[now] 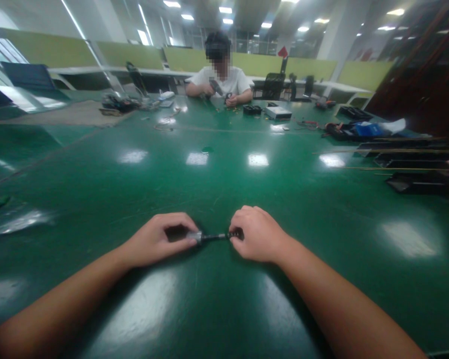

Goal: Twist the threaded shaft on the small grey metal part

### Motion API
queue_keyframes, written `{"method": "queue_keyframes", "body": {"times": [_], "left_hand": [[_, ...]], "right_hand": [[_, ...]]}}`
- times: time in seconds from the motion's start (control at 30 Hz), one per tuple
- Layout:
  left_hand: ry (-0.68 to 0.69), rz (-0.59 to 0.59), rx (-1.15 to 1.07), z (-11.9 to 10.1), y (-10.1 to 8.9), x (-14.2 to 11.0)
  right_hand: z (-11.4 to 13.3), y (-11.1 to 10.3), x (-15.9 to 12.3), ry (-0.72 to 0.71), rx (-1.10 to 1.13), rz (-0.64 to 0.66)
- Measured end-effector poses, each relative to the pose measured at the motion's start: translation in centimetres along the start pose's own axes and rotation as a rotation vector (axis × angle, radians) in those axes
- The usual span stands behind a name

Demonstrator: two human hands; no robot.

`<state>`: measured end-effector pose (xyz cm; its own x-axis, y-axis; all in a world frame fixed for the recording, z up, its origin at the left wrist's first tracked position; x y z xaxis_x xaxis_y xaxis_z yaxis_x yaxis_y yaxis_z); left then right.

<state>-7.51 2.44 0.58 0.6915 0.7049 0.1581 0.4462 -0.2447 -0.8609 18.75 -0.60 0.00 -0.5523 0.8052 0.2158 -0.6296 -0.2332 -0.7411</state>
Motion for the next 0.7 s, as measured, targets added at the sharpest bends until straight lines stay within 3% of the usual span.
{"method": "queue_keyframes", "body": {"times": [0.33, 0.5, 0.7], "left_hand": [[-0.016, -0.033, -0.011, 0.2, -0.2, 0.1], [-0.015, -0.022, -0.043, 0.1, 0.2, 0.2], [-0.020, -0.024, -0.023, 0.0, 0.5, 0.3]], "right_hand": [[0.3, 2.2, 1.3, -0.071, 0.071, -0.076], [0.7, 3.3, 2.0, -0.131, 0.144, -0.050], [1.1, 3.6, 1.8, -0.128, 0.149, -0.090]]}}
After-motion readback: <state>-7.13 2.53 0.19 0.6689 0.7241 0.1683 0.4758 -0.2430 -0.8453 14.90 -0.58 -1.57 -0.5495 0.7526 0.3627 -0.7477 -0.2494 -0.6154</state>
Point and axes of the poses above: each hand's wrist, its own x-axis towards the middle knuckle, its own y-axis out of the palm, z = x × y, the point moved 1 cm from there along x, towards the middle knuckle, and after that the axes turned 15 degrees about x, right-handed, at the moved point
